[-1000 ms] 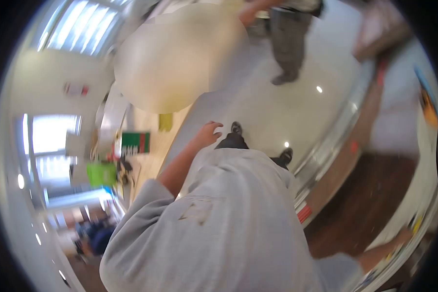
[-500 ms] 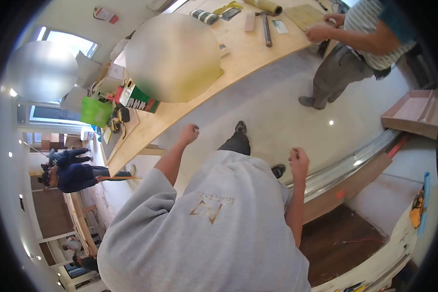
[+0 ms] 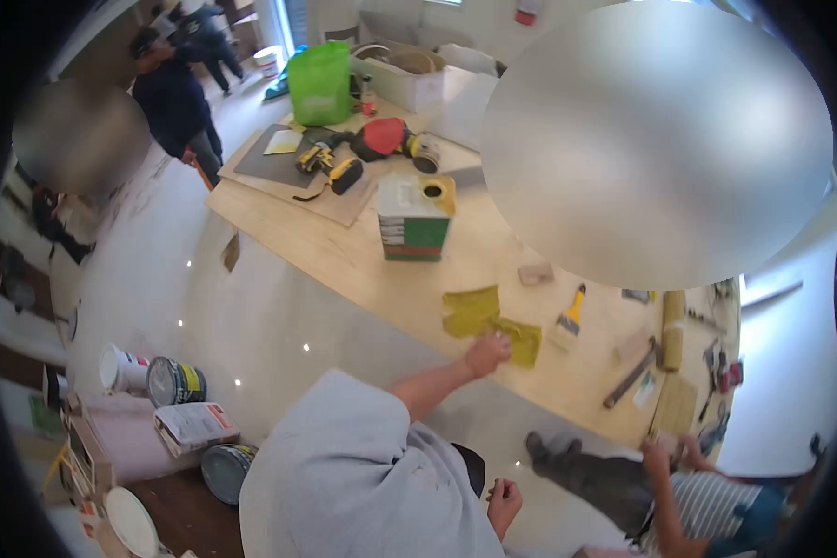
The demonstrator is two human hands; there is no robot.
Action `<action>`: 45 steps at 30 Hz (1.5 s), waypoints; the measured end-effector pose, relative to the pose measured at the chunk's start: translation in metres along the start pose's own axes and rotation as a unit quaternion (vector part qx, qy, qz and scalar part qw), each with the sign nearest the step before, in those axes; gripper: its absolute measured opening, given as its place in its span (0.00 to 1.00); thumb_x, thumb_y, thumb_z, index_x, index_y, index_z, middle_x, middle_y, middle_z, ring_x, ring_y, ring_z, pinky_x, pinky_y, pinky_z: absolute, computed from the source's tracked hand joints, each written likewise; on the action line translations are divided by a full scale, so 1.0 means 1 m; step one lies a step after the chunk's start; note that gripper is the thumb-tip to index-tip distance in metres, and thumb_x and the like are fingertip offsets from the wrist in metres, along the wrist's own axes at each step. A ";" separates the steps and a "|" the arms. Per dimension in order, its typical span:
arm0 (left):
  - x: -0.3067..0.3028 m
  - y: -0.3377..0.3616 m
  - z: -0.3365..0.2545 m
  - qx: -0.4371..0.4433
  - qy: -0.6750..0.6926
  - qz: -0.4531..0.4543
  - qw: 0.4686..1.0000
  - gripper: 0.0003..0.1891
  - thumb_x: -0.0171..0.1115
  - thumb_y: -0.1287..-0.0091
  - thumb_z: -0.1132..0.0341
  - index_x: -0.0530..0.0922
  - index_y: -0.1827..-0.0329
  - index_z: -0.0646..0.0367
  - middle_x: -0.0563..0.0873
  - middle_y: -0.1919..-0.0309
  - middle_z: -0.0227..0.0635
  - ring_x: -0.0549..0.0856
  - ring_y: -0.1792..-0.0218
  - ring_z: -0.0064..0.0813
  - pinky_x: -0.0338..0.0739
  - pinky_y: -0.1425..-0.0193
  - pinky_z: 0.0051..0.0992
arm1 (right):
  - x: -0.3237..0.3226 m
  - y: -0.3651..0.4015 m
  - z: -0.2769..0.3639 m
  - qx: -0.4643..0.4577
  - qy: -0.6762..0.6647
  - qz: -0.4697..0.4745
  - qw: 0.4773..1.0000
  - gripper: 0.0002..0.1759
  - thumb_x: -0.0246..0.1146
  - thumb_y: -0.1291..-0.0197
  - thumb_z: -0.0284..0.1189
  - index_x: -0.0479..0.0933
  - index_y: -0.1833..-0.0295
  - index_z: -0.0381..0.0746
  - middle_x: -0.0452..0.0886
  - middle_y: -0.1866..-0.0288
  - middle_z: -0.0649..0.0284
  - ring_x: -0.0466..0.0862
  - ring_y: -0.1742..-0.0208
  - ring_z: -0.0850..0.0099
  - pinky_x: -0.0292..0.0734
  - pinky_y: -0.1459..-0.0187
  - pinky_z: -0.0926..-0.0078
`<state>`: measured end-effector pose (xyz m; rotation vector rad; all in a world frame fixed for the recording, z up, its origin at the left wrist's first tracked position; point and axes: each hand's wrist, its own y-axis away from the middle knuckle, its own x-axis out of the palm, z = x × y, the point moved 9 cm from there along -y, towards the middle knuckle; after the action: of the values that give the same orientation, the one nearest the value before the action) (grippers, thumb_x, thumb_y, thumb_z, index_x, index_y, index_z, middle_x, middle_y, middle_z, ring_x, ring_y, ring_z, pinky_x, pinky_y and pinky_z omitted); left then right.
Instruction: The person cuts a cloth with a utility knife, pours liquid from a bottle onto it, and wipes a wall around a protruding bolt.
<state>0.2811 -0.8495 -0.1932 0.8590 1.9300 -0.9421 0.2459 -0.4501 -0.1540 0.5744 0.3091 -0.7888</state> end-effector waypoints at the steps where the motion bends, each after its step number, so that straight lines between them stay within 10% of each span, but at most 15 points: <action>1: 0.001 -0.001 -0.004 0.001 -0.008 -0.001 1.000 0.04 0.65 0.36 0.69 0.83 0.59 0.53 0.84 0.58 0.38 0.85 0.51 0.44 0.79 0.46 0.43 | 0.003 -0.012 0.026 -0.015 0.016 0.018 1.000 0.12 0.66 0.23 0.31 0.84 0.57 0.31 0.84 0.72 0.62 0.82 0.73 0.76 0.78 0.70 0.74; 5: -0.020 -0.012 -0.009 -0.040 -0.048 -0.030 0.998 0.08 0.64 0.35 0.69 0.81 0.53 0.55 0.85 0.56 0.37 0.86 0.48 0.44 0.79 0.46 0.45 | 0.007 -0.079 0.107 -0.099 0.045 0.066 0.992 0.12 0.67 0.24 0.30 0.84 0.56 0.30 0.85 0.70 0.61 0.82 0.72 0.77 0.78 0.69 0.75; 8: -0.038 -0.034 -0.026 -0.049 0.012 -0.108 0.993 0.10 0.62 0.32 0.71 0.79 0.49 0.56 0.87 0.57 0.41 0.87 0.50 0.45 0.79 0.46 0.45 | 0.016 -0.127 0.193 -0.238 0.151 0.072 0.957 0.11 0.68 0.26 0.28 0.83 0.49 0.29 0.86 0.63 0.51 0.86 0.62 0.58 0.82 0.54 0.61; 12: -0.092 -0.051 -0.066 -0.134 0.247 0.039 0.959 0.08 0.61 0.27 0.68 0.77 0.48 0.59 0.88 0.53 0.50 0.89 0.51 0.51 0.79 0.44 0.45 | 0.036 -0.133 0.313 -0.545 0.177 0.010 0.820 0.25 0.70 0.31 0.25 0.77 0.31 0.29 0.86 0.47 0.43 0.84 0.44 0.42 0.79 0.38 0.55; 16: -0.107 -0.029 -0.071 -0.143 0.322 -0.086 0.932 0.12 0.65 0.28 0.64 0.78 0.50 0.61 0.88 0.56 0.48 0.88 0.56 0.56 0.80 0.50 0.49 | 0.086 -0.185 0.294 -0.350 0.127 0.346 0.861 0.20 0.71 0.29 0.31 0.82 0.38 0.30 0.88 0.53 0.57 0.85 0.51 0.64 0.81 0.46 0.63; 17: -0.130 -0.003 -0.076 -0.025 0.431 -0.195 0.881 0.12 0.62 0.24 0.60 0.79 0.51 0.61 0.89 0.56 0.49 0.88 0.56 0.50 0.80 0.49 0.48 | 0.099 -0.185 0.277 -0.268 0.065 0.418 0.866 0.18 0.70 0.27 0.33 0.84 0.41 0.30 0.87 0.57 0.63 0.84 0.54 0.71 0.81 0.49 0.66; 21: -0.118 0.074 -0.049 -0.316 0.385 -0.071 0.864 0.13 0.64 0.19 0.58 0.83 0.47 0.61 0.91 0.60 0.42 0.89 0.58 0.33 0.83 0.50 0.35 | 0.123 -0.155 0.248 -0.216 0.085 0.513 0.826 0.18 0.66 0.22 0.39 0.86 0.51 0.32 0.83 0.66 0.68 0.75 0.64 0.81 0.75 0.62 0.72; 24: -0.141 0.106 -0.053 -0.380 0.341 -0.057 0.858 0.12 0.65 0.18 0.60 0.84 0.43 0.60 0.90 0.58 0.35 0.87 0.59 0.27 0.83 0.52 0.30 | 0.144 -0.145 0.209 0.003 -0.097 0.579 0.809 0.18 0.67 0.21 0.40 0.86 0.50 0.33 0.87 0.62 0.67 0.82 0.65 0.78 0.79 0.60 0.71; 29: -0.128 0.125 -0.046 -0.444 0.520 -0.037 0.729 0.13 0.67 0.20 0.64 0.86 0.37 0.57 0.88 0.54 0.29 0.84 0.61 0.20 0.82 0.53 0.25 | 0.161 -0.140 0.229 0.110 -0.394 0.434 0.803 0.14 0.65 0.19 0.36 0.80 0.41 0.37 0.88 0.49 0.60 0.88 0.62 0.73 0.85 0.58 0.73; 33: -0.127 0.156 0.002 -0.405 0.420 0.051 0.810 0.17 0.67 0.21 0.65 0.85 0.32 0.57 0.89 0.53 0.32 0.86 0.59 0.22 0.83 0.51 0.26 | 0.167 -0.183 0.213 0.092 -0.381 0.323 0.862 0.13 0.63 0.18 0.38 0.77 0.44 0.38 0.85 0.55 0.61 0.87 0.63 0.73 0.83 0.62 0.72; 39: -0.154 0.197 0.064 -0.440 0.354 0.056 0.823 0.18 0.67 0.20 0.62 0.84 0.32 0.59 0.89 0.54 0.32 0.86 0.58 0.22 0.82 0.50 0.27 | 0.115 -0.260 0.286 -0.135 -0.107 0.172 0.970 0.17 0.66 0.19 0.40 0.77 0.56 0.37 0.80 0.67 0.65 0.80 0.69 0.78 0.75 0.68 0.72; 45: -0.192 0.206 0.079 -0.496 0.299 -0.022 0.815 0.18 0.65 0.19 0.63 0.83 0.32 0.62 0.88 0.56 0.33 0.84 0.60 0.22 0.82 0.51 0.27 | 0.111 -0.308 0.457 -0.474 -0.032 0.002 0.880 0.18 0.68 0.23 0.38 0.79 0.53 0.32 0.86 0.61 0.52 0.87 0.59 0.60 0.80 0.56 0.59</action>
<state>0.5635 -0.8571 -0.1189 0.4658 2.5328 0.4555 0.1156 -0.9577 0.0494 -0.3798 0.5801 -0.5561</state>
